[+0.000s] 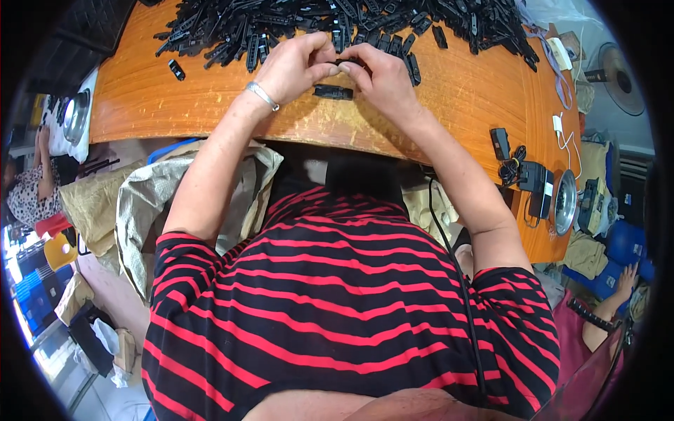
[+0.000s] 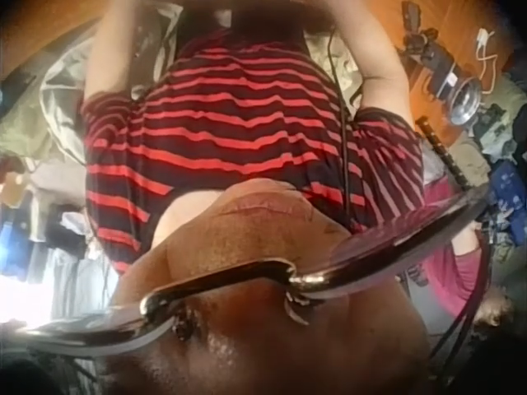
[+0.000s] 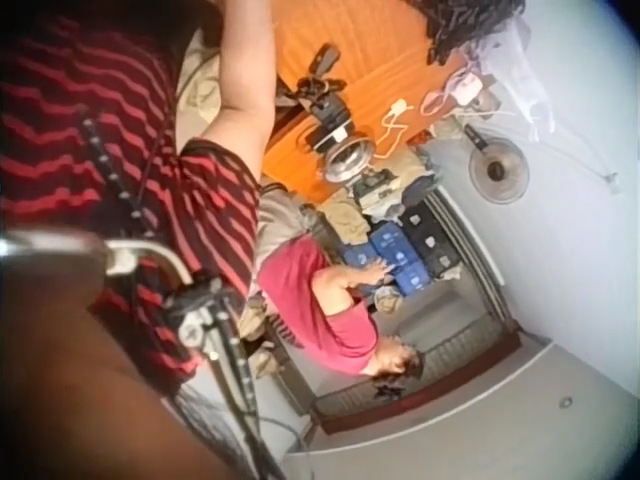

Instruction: Manually assembling small black hardware components and placing the finished units into a bag.

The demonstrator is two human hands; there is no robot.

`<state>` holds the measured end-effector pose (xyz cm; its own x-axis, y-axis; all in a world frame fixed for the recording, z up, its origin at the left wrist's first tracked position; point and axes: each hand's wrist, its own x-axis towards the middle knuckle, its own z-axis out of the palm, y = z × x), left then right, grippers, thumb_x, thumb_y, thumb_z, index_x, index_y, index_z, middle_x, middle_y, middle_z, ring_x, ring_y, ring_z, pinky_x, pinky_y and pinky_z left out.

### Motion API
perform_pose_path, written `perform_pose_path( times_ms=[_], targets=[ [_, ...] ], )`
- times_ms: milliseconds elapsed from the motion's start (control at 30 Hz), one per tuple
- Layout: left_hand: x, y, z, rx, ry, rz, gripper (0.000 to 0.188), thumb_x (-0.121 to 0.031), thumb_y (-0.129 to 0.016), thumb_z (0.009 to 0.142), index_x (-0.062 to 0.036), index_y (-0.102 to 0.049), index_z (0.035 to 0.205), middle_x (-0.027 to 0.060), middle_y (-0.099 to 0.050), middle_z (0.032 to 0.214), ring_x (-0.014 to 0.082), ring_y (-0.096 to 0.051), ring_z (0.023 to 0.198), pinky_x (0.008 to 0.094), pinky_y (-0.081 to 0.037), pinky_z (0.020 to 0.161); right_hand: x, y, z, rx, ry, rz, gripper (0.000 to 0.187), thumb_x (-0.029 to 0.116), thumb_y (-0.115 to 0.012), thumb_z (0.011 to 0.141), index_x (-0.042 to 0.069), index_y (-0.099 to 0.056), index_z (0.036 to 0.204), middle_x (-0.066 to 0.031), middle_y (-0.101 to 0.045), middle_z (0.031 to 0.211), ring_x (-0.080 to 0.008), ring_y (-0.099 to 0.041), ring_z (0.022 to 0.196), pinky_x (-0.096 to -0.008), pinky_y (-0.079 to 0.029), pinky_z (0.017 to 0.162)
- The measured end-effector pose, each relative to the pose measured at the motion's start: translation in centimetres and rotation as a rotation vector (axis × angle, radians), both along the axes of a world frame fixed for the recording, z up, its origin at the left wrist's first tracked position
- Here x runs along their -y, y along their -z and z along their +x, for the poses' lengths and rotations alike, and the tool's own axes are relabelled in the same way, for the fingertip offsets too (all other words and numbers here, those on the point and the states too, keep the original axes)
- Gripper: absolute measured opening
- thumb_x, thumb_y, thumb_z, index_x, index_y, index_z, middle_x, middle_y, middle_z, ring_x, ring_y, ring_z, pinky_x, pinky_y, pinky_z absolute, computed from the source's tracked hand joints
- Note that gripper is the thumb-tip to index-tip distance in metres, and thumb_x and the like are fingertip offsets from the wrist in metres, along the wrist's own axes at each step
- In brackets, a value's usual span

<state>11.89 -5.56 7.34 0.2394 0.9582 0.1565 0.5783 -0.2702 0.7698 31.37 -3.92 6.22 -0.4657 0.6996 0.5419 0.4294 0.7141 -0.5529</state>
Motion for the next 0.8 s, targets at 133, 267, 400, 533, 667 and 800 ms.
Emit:
perform_pose_path(
  times_ms=[133,267,400,533,667,800],
  targets=[
    [0.5,1.7,-0.9,0.304,-0.025,-0.190,0.020,-0.018,-0.073,0.083,-0.0023,-0.062,0.087,-0.0045,-0.059,0.071,0.0044,-0.053,0.065,0.0211,-0.044,0.057,0.4,-0.4,0.3,-0.151,-0.025,-0.690,0.018,0.013,-0.062,0.091,0.000,-0.062,0.102,-0.0036,-0.062,0.071,-0.0083,-0.060,0.059,-0.0221,-0.049,0.054],
    [2.3,2.9,-0.3,0.571,-0.205,-0.387,0.016,-0.014,-0.073,0.083,-0.0020,-0.064,0.085,-0.0025,-0.058,0.066,0.0038,-0.051,0.055,0.0176,-0.041,0.051,1.0,0.5,0.6,-0.273,0.003,-0.990,0.018,0.014,-0.061,0.092,-0.003,-0.060,0.099,-0.0031,-0.060,0.066,-0.0077,-0.057,0.052,-0.0214,-0.047,0.047],
    [2.5,3.9,0.2,0.568,-0.252,-0.360,0.015,-0.013,-0.074,0.082,-0.0022,-0.063,0.084,-0.0021,-0.059,0.067,0.0040,-0.052,0.056,0.0179,-0.041,0.051,0.9,1.6,0.7,-0.174,0.028,-0.992,0.018,0.015,-0.063,0.091,-0.002,-0.058,0.094,-0.0027,-0.060,0.064,-0.0077,-0.056,0.050,-0.0219,-0.046,0.043],
    [2.2,4.3,0.7,0.468,-0.283,-0.354,0.016,-0.012,-0.074,0.082,-0.0027,-0.061,0.083,-0.0014,-0.058,0.068,0.0053,-0.051,0.056,0.0197,-0.041,0.050,0.9,1.4,0.4,-0.105,0.056,-0.988,0.019,0.016,-0.065,0.089,-0.001,-0.056,0.090,-0.0032,-0.060,0.064,-0.0077,-0.056,0.048,-0.0220,-0.045,0.042],
    [2.1,4.9,0.9,0.393,-0.317,-0.358,0.016,-0.011,-0.073,0.083,-0.0033,-0.058,0.082,-0.0012,-0.057,0.066,0.0063,-0.049,0.053,0.0206,-0.040,0.047,0.6,1.9,0.2,-0.029,0.061,-0.965,0.019,0.016,-0.065,0.089,-0.001,-0.056,0.090,-0.0032,-0.059,0.062,-0.0078,-0.053,0.045,-0.0228,-0.042,0.040],
    [1.8,5.1,1.2,0.329,-0.360,-0.306,0.018,-0.012,-0.073,0.083,-0.0032,-0.058,0.081,-0.0008,-0.056,0.065,0.0066,-0.049,0.053,0.0212,-0.040,0.047,-0.2,1.4,0.3,0.039,0.048,-1.012,0.020,0.018,-0.066,0.089,0.001,-0.055,0.087,-0.0034,-0.059,0.060,-0.0083,-0.051,0.042,-0.0236,-0.040,0.037]
  ],
)
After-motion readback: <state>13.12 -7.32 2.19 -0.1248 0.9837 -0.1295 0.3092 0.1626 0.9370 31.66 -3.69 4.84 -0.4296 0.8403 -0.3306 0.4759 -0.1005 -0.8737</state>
